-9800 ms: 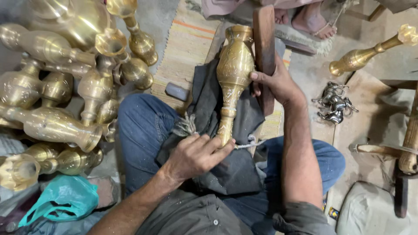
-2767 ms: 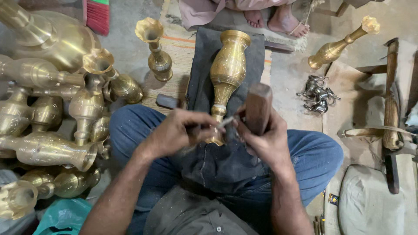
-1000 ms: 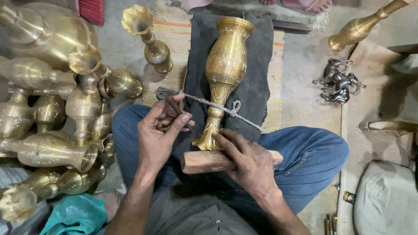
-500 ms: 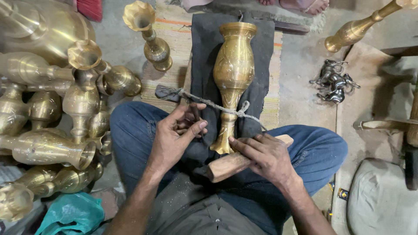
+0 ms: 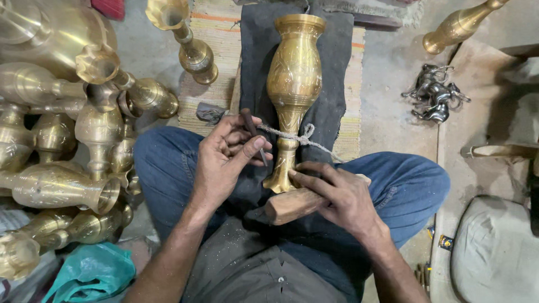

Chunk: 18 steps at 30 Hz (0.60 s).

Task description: The person sits cross-legged on the floor with a brass vase held against a cloth-covered lap pad. They hold a chisel against the vase's surface and strike it repeatedly with a wooden mallet, repositioning the chisel to work along the engraved pattern, and briefly reach toward nearby vases before resuming hammering.

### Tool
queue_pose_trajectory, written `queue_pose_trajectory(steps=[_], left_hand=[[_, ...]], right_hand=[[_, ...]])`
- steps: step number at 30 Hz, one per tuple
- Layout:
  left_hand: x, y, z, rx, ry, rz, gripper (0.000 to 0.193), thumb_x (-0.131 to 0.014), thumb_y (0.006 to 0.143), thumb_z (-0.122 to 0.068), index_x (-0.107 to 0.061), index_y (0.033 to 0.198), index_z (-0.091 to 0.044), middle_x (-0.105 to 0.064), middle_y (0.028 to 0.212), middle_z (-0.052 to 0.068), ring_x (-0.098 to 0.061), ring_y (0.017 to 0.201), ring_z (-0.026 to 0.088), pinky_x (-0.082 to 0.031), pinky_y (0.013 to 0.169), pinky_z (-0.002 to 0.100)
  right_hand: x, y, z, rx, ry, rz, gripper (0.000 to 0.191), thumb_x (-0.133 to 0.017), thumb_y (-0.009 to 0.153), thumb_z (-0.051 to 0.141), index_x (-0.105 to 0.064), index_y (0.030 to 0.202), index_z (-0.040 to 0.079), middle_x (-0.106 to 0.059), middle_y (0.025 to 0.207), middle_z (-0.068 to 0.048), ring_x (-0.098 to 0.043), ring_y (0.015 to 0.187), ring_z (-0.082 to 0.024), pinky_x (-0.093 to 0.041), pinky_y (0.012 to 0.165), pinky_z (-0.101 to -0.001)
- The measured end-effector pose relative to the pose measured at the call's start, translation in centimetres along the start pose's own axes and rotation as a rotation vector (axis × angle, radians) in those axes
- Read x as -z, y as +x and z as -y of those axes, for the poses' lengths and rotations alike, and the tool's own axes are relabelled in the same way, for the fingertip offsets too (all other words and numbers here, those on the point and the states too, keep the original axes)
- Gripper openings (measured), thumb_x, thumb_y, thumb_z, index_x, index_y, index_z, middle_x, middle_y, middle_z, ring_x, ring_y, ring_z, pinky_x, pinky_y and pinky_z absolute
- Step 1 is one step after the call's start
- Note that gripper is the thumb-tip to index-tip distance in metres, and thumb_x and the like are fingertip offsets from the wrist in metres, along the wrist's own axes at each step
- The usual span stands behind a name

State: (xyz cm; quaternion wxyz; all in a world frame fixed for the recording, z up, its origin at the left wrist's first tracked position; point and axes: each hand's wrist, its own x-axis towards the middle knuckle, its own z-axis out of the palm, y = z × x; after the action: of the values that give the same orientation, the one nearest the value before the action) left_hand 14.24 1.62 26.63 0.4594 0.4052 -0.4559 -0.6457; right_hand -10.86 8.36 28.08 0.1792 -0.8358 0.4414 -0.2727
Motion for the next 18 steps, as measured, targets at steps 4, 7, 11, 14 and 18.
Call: queue_pose_trajectory(steps=[4,7,11,14,18], left_hand=[[-0.3,0.2,-0.3,0.016,0.063,0.037,0.029,-0.072,0.098,-0.012,-0.061,0.123,-0.001,-0.077,0.1,0.008,-0.076,0.085,0.013,-0.064,0.07,0.025],[-0.8,0.2,-1.0,0.029,0.14,0.095,0.03,-0.074,0.096,-0.012,-0.063,0.122,-0.002,-0.075,0.099,0.007,-0.075,0.086,0.011,-0.064,0.072,0.025],[-2.0,-0.2,-2.1,-0.096,0.211,0.207,0.03,-0.074,0.1,-0.012,-0.063,0.126,-0.002,-0.076,0.105,0.005,-0.074,0.096,0.009,-0.065,0.085,0.026],[-3.1,0.1,-3.0,-0.006,0.161,0.202,0.033,-0.074,0.098,-0.014,-0.065,0.128,-0.003,-0.076,0.103,0.003,-0.074,0.093,0.008,-0.065,0.083,0.026],[-3.9,0.1,-3.9,-0.148,0.55,0.24,0.04,-0.078,0.093,-0.021,-0.067,0.129,-0.007,-0.078,0.094,0.005,-0.074,0.081,0.011,-0.062,0.071,0.028]], right_hand=[[0.3,-3.0,-1.5,-0.129,0.38,-0.248,0.043,-0.085,0.08,0.014,-0.067,0.118,0.004,-0.073,0.117,-0.011,-0.073,0.103,-0.02,-0.061,0.086,-0.0326],[-0.3,-4.8,-2.2,-0.644,0.396,-0.474,0.025,-0.085,0.088,0.01,-0.069,0.107,0.003,-0.073,0.098,-0.009,-0.068,0.087,-0.012,-0.057,0.077,-0.0296],[-0.5,-4.3,-2.9,-0.762,0.402,-0.426,0.026,-0.084,0.091,0.014,-0.067,0.107,0.001,-0.071,0.092,-0.007,-0.067,0.084,-0.011,-0.056,0.077,-0.0284],[-0.2,-2.5,-2.9,-0.725,0.315,-0.385,0.038,-0.083,0.091,0.018,-0.062,0.117,0.0,-0.072,0.096,-0.008,-0.066,0.087,-0.013,-0.054,0.078,-0.0302],[0.9,-0.4,-2.4,-0.696,0.193,-0.323,0.045,-0.082,0.095,0.02,-0.054,0.122,-0.001,-0.068,0.095,-0.013,-0.06,0.086,-0.019,-0.053,0.076,-0.0345]])
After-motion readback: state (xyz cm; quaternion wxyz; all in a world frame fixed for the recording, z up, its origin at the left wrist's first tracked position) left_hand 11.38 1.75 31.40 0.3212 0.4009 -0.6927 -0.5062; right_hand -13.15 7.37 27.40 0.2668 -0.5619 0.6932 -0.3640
